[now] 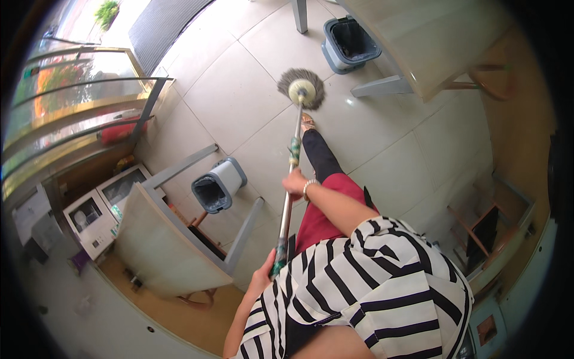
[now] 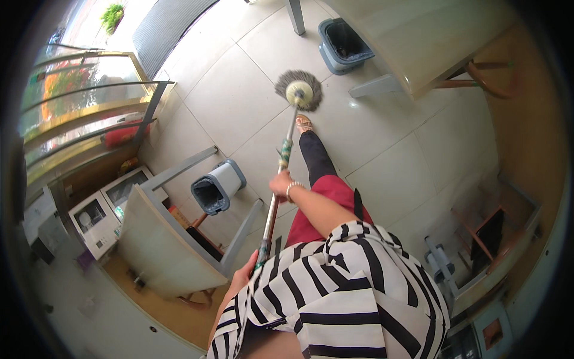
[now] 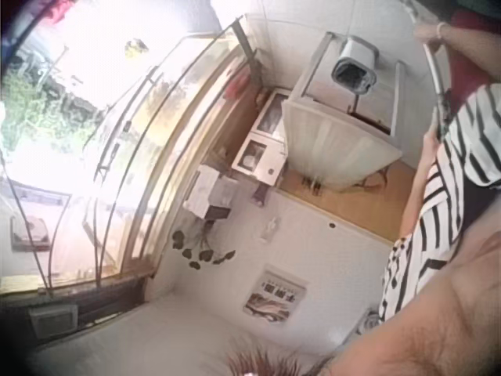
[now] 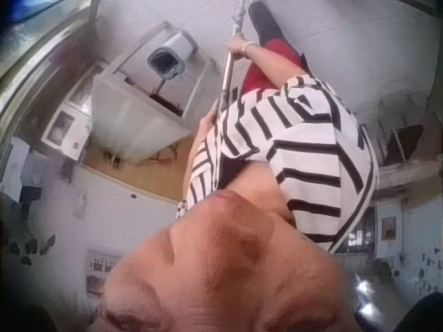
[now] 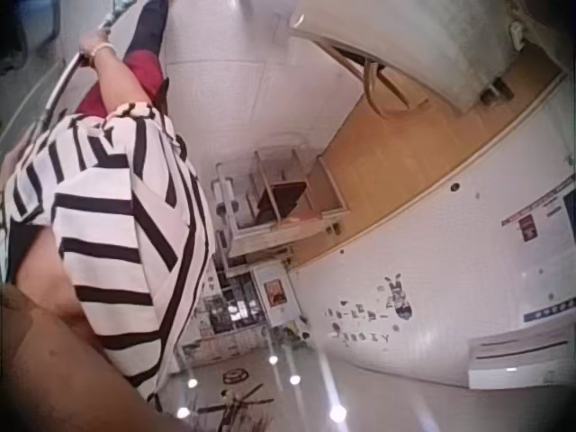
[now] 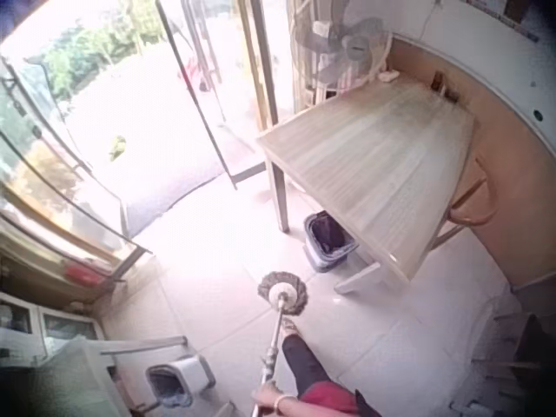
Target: The person mops the tiled floor of a dining room using a mop, moving the tool in a back-and-forth motion around tables and shifting a chair to reach the floor space beneath it.
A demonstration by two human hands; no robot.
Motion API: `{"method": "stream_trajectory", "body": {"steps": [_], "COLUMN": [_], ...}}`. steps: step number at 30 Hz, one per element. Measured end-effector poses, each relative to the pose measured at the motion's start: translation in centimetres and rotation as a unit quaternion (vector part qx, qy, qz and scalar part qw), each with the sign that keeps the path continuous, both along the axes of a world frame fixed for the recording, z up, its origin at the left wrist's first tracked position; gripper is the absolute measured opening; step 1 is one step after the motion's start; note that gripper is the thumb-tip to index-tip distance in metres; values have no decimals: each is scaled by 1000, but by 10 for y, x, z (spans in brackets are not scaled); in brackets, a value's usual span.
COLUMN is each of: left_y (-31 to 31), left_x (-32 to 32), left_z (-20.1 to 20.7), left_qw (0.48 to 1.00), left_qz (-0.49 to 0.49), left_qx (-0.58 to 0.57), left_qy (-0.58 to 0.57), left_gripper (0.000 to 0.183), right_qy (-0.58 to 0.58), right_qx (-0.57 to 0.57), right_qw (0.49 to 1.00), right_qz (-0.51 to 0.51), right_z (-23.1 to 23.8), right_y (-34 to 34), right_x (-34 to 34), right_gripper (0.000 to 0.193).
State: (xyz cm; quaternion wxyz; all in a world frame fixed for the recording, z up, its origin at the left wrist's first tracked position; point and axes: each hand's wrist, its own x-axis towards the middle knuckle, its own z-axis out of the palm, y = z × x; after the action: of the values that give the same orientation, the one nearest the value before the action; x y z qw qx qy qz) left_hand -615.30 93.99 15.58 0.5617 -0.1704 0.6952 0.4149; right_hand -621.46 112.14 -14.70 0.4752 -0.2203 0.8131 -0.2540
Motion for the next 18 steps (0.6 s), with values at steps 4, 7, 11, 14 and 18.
{"method": "stream_trajectory", "body": {"steps": [4,7,11,14,18], "left_y": [-47,-50,-9,53,166], "left_x": [81,128,147,102,8], "left_z": [8,17,2,-4,-34], "left_qw": [999,994,984,982,994], "left_qz": [17,14,85,22,92], "left_qx": [-19,-63,-88,-68,-23], "left_qy": [24,93,132,173,57], "left_gripper": [62,56,65,72,78], "right_qy": [-447,-450,-376,-297,-199], "right_qx": [-67,-84,-78,-97,-35], "right_qw": [660,648,698,700,766], "right_qz": [-601,-609,-605,-642,-610], "right_z": [16,29,25,46,20], "right_y": [-39,-41,-10,34,113], "right_x": [84,117,108,54,-21], "right_gripper": [44,40,19,19,79]}}
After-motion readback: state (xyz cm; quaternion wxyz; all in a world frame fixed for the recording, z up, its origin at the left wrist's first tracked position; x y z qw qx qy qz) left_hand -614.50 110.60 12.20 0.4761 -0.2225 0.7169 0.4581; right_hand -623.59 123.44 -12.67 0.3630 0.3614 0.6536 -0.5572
